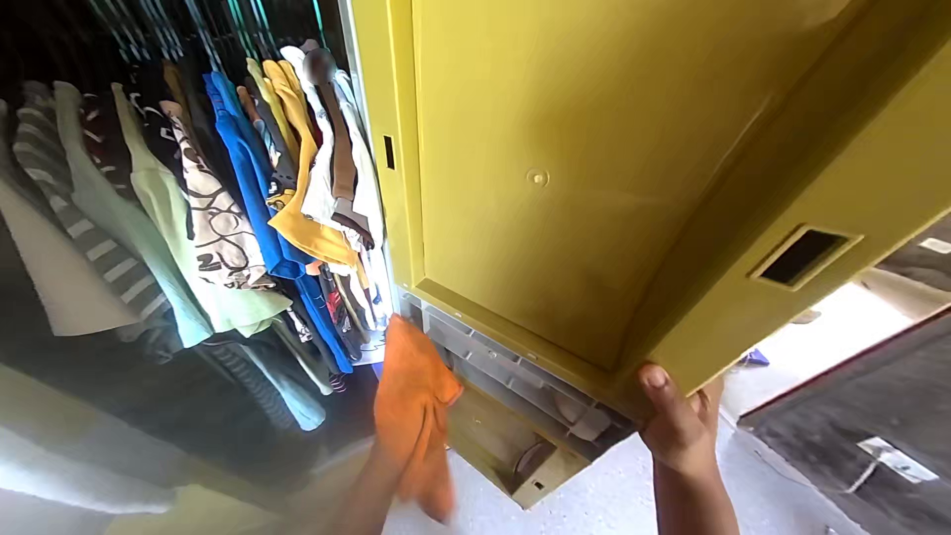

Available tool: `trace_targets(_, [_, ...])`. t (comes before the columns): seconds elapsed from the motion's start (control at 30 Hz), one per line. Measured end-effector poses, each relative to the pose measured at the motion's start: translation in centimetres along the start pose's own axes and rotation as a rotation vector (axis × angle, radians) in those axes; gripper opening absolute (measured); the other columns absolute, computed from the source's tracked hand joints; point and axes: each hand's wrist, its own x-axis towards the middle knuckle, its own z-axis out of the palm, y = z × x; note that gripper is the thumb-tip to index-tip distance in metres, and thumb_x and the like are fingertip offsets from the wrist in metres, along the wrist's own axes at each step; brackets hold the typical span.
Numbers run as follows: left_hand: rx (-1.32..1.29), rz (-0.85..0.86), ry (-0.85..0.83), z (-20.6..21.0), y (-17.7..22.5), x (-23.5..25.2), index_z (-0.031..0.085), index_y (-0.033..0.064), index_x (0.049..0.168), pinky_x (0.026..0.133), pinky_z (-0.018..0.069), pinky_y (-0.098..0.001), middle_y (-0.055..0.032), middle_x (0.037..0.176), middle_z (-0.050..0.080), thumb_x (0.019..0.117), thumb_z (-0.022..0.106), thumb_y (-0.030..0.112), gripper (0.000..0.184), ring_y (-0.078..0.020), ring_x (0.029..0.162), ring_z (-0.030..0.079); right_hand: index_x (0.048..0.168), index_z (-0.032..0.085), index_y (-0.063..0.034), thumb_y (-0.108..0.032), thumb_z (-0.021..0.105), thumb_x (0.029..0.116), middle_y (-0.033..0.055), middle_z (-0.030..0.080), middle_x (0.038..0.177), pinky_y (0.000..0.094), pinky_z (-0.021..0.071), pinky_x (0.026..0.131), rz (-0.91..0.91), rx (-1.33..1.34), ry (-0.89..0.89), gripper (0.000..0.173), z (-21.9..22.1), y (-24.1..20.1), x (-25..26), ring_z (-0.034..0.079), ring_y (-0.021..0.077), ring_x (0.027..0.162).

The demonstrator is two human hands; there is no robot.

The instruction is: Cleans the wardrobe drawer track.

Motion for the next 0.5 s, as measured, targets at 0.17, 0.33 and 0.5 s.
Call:
trace_targets(0.17, [0.273,0.009,0.083,-2.0,-2.2,5.3,0.043,-0.0179,0.137,0.105,0.0448,-0.0284,-0.0266,0.128,0.057,0.1046,0.039,0.002,0.038,-0.0197,0.120,0.056,0.134,0.048,-0.0246,-0.049,0.070,0.0915,-0.0230,0.066,0.118,0.0196,0.0540,0.097,-0.006,-0.008,0.001,0.054,0.0,0.0,0.0,0.063,-0.0054,0.111])
trace_targets(0.33, [1.028,0.150,0.081,-0.5,3.0,6.4,0.062,-0.0162,0.119,0.096,0.0475,-0.0627,-0.0357,0.112,0.066,0.0976,0.059,0.015,0.038,-0.0508,0.110,0.065,0.132,0.048,-0.0218,-0.050,0.069,0.0920,-0.0227,0.066,0.116,0.0202,0.0543,0.097,-0.012,-0.036,0.012,0.054,0.1,-0.1,0.0,0.063,-0.0053,0.110])
trace_targets(0.5, [0.745,0.294,0.062,-0.1,3.5,6.2,0.057,-0.0173,0.126,0.106,0.0462,-0.0480,-0.0320,0.119,0.066,0.0961,0.060,0.010,0.041,-0.0376,0.118,0.063,0.133,0.049,-0.0221,-0.050,0.070,0.0917,-0.0229,0.066,0.117,0.0201,0.0539,0.097,-0.023,-0.036,0.014,0.054,0.2,-0.1,0.0,0.063,-0.0056,0.110])
